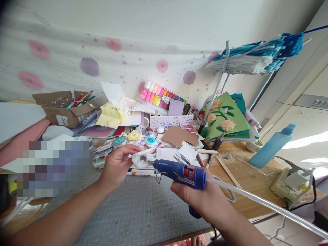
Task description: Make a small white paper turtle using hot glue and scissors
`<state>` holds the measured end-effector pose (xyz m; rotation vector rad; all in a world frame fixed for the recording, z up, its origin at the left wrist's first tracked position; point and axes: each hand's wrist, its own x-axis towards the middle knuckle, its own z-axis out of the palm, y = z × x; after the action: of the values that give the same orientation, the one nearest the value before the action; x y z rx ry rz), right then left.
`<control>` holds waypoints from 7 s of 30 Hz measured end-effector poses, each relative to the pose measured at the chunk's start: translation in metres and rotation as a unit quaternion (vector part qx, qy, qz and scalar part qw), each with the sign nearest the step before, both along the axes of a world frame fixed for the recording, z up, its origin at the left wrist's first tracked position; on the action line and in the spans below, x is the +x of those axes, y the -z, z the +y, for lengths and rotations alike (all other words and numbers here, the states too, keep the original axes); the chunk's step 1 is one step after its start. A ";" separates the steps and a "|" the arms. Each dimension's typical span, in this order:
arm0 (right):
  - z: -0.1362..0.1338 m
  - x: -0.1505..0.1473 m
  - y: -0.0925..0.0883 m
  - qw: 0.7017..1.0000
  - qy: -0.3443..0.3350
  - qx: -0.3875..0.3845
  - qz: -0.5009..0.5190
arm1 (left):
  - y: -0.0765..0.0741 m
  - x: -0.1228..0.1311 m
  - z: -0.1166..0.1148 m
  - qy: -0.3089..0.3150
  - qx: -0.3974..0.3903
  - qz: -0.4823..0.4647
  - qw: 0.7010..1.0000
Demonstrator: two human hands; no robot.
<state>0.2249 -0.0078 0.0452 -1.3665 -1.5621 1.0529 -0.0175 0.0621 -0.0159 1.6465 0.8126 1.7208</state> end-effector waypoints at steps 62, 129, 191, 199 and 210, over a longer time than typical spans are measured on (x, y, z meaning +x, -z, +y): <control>-0.001 0.016 0.010 0.998 -0.013 -0.052 0.025 | -0.010 0.004 -0.007 0.108 -0.024 -0.051 0.993; 0.031 0.015 0.010 0.961 -0.037 0.266 0.063 | -0.003 0.053 -0.064 0.219 -0.227 -0.114 0.942; 0.002 0.016 0.001 0.989 -0.023 0.131 -0.070 | -0.009 0.010 -0.012 0.043 -0.028 -0.067 0.996; 0.008 0.014 0.007 0.977 -0.013 0.196 -0.079 | -0.007 0.008 -0.010 0.045 -0.015 -0.053 0.997; 0.001 0.018 -0.002 0.980 -0.066 0.158 -0.098 | -0.006 0.004 -0.006 0.010 0.014 -0.027 0.999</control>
<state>0.2428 -0.0069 0.0469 -1.1876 -1.8952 0.7219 -0.0133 0.0565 -0.0102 1.6142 0.7485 1.7626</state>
